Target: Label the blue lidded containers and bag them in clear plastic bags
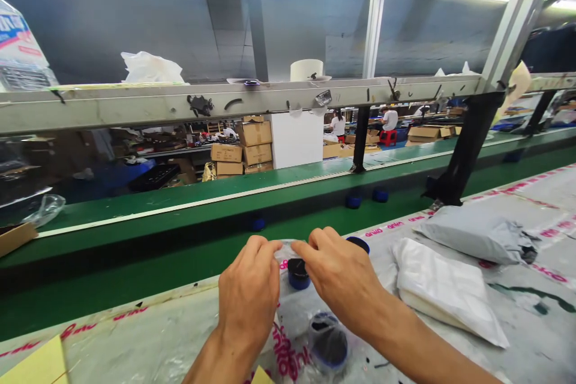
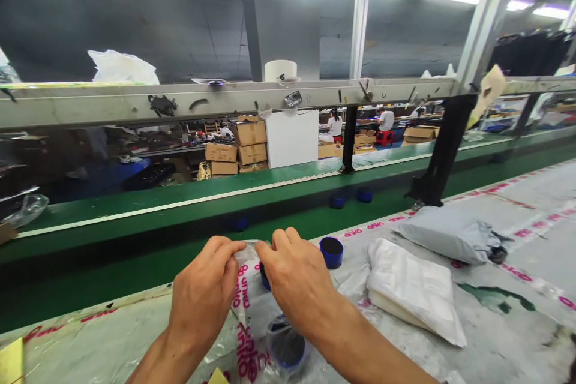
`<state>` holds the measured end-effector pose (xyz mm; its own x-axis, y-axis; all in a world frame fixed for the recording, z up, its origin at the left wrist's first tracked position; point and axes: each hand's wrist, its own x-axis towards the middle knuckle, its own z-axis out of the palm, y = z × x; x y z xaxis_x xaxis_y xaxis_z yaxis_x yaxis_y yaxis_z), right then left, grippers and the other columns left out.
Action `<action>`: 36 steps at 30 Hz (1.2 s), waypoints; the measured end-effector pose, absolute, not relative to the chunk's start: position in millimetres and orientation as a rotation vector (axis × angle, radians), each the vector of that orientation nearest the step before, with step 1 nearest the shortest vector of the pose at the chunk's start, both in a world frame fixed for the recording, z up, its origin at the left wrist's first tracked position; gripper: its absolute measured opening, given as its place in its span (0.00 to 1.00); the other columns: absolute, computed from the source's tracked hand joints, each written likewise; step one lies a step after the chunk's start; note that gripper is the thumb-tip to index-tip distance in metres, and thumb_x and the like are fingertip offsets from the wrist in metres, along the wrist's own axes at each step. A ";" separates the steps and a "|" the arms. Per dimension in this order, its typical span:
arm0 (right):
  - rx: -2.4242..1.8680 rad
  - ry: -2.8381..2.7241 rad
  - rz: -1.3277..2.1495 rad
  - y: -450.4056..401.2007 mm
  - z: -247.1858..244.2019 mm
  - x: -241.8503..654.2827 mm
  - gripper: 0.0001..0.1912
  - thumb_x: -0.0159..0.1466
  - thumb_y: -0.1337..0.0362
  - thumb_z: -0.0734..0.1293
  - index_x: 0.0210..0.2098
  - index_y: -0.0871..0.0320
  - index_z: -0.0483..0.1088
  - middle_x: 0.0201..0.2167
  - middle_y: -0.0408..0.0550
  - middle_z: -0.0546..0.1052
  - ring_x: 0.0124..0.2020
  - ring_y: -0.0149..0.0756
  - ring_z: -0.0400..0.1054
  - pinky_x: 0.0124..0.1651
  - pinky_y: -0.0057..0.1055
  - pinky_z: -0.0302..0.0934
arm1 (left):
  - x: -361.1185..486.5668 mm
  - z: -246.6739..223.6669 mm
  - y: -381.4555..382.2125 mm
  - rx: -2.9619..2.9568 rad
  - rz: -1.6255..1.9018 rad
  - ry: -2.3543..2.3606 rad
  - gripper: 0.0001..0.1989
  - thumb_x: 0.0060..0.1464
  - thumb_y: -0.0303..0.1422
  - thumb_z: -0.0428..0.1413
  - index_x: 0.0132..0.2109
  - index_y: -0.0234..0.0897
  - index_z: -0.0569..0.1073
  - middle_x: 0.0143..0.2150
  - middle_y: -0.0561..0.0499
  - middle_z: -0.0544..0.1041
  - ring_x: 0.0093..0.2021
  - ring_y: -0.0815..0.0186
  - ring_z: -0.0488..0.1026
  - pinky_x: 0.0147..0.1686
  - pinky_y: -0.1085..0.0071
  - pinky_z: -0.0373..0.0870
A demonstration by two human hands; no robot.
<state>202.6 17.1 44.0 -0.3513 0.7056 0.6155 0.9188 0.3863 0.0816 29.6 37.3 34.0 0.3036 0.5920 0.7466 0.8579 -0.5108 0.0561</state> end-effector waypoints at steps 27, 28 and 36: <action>-1.619 -2.057 -0.472 29.4 35.6 157.7 0.07 0.68 0.68 0.65 0.34 0.57 0.73 0.35 0.51 0.75 0.39 0.47 0.68 0.37 0.39 0.61 | 15.1 13.3 21.3 -2.006 -0.687 -1.427 0.21 0.61 0.23 0.51 0.60 0.33 0.66 0.38 0.50 0.77 0.35 0.61 0.78 0.28 0.68 0.68; -1.603 -2.092 -0.481 28.2 31.8 154.3 0.04 0.66 0.70 0.67 0.35 0.57 0.73 0.35 0.51 0.74 0.39 0.47 0.68 0.37 0.39 0.61 | 14.5 14.1 22.8 -1.987 -0.718 -1.446 0.19 0.62 0.26 0.51 0.60 0.33 0.67 0.38 0.50 0.77 0.34 0.61 0.78 0.27 0.68 0.67; -1.443 -2.229 -0.048 15.9 25.8 148.2 0.05 0.66 0.69 0.67 0.40 0.55 0.74 0.39 0.48 0.78 0.41 0.42 0.72 0.40 0.34 0.63 | 0.9 5.0 35.3 -2.083 -0.848 -1.542 0.14 0.67 0.29 0.47 0.57 0.37 0.68 0.46 0.50 0.79 0.33 0.64 0.79 0.29 0.70 0.67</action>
